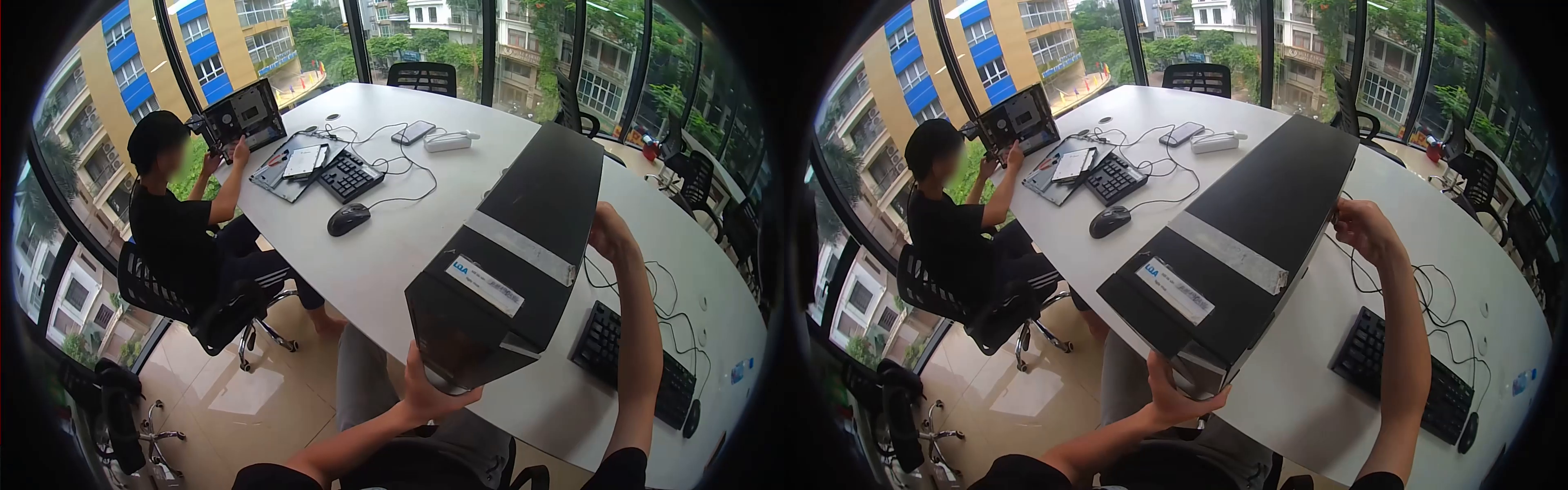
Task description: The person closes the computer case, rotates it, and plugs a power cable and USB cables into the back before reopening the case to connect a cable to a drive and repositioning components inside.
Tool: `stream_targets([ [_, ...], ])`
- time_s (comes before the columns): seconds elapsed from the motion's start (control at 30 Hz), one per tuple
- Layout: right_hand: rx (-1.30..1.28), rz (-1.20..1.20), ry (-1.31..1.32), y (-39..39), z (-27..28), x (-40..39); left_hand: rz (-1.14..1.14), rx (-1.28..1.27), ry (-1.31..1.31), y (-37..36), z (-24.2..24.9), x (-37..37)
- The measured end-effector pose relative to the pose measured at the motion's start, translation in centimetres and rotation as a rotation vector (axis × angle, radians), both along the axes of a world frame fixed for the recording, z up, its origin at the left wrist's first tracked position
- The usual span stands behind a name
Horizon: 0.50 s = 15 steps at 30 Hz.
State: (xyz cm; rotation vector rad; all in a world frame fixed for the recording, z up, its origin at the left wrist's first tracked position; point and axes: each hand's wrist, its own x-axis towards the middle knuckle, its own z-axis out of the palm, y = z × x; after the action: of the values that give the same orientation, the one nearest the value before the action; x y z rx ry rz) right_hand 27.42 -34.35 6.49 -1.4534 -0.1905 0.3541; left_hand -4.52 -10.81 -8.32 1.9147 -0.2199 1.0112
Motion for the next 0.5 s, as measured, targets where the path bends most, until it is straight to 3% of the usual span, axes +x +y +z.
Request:
stream_targets([
  [0.23,-0.018,0.009,0.036,1.9,-1.0,2.9,0.014,-0.009,0.004,-0.1,0.2,-0.2],
  [0.5,-0.153,0.086,-0.054,2.1,0.6,1.1,0.029,0.002,0.03,0.1,-0.3,-0.3],
])
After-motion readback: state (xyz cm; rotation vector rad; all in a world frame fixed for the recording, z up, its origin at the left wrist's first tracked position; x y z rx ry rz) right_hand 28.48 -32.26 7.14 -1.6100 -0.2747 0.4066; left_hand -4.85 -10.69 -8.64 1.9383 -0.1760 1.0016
